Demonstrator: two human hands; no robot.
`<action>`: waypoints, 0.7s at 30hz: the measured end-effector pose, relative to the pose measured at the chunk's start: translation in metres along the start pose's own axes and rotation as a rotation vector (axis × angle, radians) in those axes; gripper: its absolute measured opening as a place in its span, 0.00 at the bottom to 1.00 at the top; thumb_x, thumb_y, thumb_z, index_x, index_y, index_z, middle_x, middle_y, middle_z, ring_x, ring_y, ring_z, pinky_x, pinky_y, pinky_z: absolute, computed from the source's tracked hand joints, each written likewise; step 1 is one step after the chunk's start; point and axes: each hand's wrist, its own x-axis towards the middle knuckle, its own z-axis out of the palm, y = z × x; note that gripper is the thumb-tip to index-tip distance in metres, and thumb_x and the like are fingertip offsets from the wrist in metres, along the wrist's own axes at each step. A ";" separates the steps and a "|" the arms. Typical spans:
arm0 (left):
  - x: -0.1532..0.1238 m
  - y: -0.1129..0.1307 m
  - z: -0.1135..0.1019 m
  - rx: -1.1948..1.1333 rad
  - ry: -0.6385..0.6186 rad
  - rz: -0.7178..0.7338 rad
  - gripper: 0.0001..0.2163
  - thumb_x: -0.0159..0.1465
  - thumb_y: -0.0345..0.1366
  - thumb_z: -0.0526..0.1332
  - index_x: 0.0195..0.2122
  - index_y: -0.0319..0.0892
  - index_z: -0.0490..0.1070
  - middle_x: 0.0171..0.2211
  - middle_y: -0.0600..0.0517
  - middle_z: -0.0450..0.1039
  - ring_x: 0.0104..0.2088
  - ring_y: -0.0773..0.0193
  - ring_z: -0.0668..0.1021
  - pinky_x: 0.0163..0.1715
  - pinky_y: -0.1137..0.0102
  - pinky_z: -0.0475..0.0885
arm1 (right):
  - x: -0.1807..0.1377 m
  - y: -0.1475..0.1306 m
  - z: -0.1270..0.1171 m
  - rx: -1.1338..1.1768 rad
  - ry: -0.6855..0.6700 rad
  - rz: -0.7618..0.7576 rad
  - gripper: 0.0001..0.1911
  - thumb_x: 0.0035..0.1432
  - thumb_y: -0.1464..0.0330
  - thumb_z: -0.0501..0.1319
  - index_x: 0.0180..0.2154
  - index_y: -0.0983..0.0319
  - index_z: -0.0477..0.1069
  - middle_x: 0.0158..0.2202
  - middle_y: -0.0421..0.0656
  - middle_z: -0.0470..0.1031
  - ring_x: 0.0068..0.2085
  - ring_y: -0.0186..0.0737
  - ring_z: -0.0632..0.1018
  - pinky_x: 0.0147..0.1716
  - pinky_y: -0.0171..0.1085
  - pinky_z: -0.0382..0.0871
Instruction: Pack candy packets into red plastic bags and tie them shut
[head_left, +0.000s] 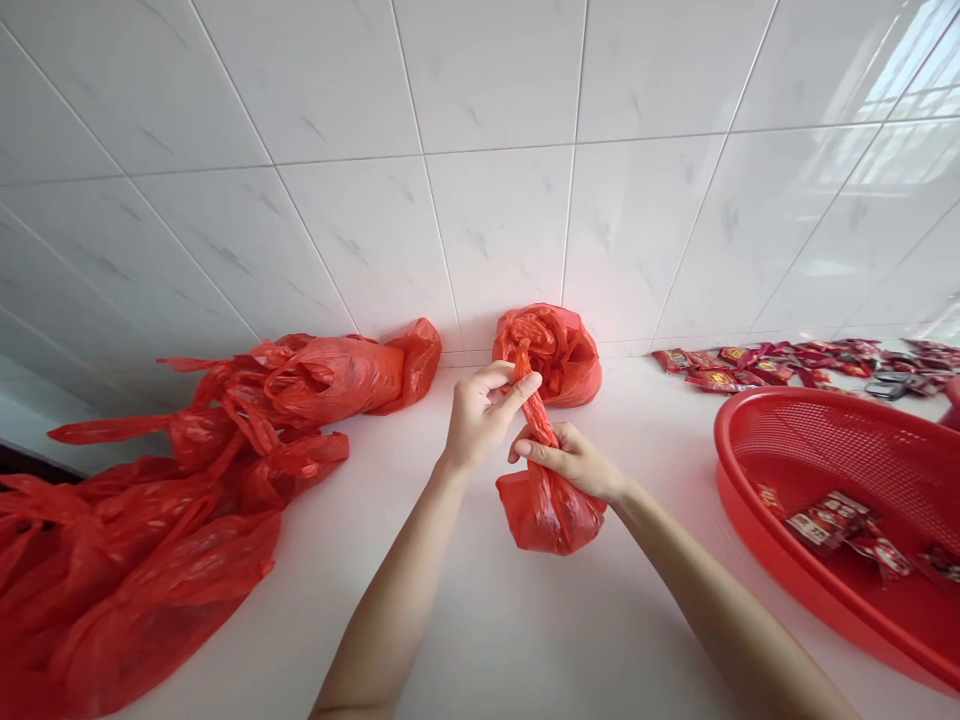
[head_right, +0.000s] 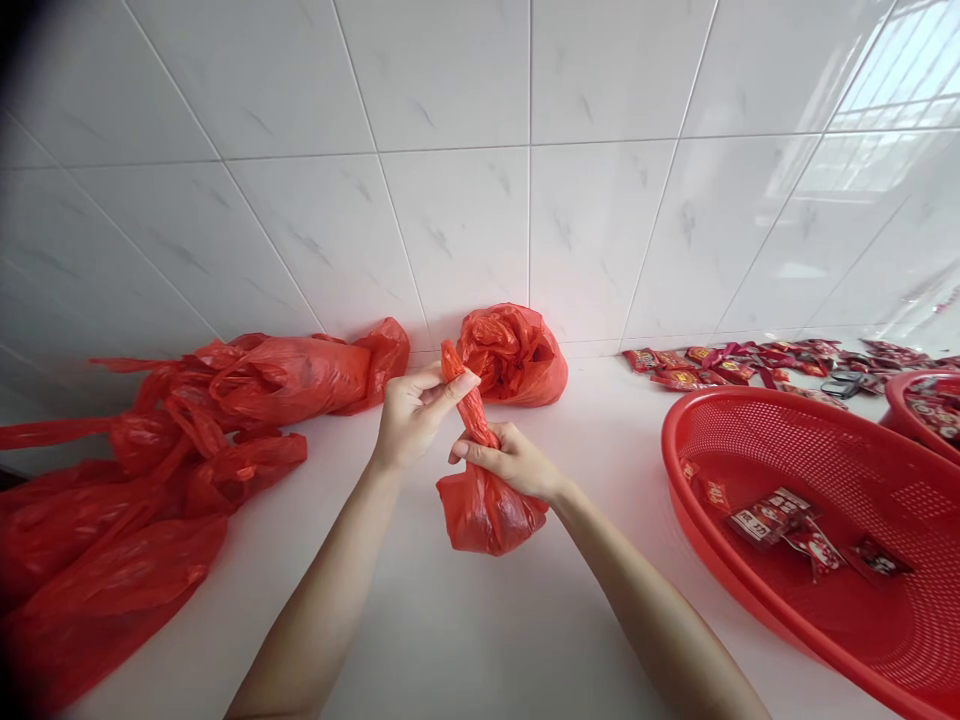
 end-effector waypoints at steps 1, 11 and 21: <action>0.000 0.000 0.000 0.007 0.005 0.003 0.15 0.64 0.43 0.67 0.23 0.41 0.72 0.25 0.54 0.71 0.28 0.66 0.71 0.30 0.70 0.67 | -0.001 -0.001 -0.001 0.008 -0.016 0.000 0.21 0.58 0.50 0.67 0.36 0.62 0.77 0.30 0.40 0.73 0.32 0.37 0.72 0.34 0.37 0.69; 0.002 0.000 -0.007 0.028 0.016 0.077 0.12 0.64 0.41 0.67 0.25 0.42 0.75 0.27 0.53 0.74 0.30 0.65 0.73 0.34 0.69 0.69 | -0.003 -0.002 -0.007 0.074 -0.207 0.016 0.12 0.52 0.67 0.73 0.38 0.63 0.77 0.39 0.44 0.81 0.42 0.43 0.80 0.45 0.42 0.74; 0.001 -0.001 -0.006 0.012 0.009 0.073 0.13 0.64 0.41 0.67 0.24 0.42 0.75 0.27 0.53 0.74 0.30 0.64 0.74 0.35 0.68 0.70 | -0.003 -0.003 -0.008 0.107 -0.253 0.018 0.13 0.54 0.64 0.72 0.40 0.63 0.79 0.38 0.43 0.80 0.40 0.41 0.79 0.44 0.40 0.74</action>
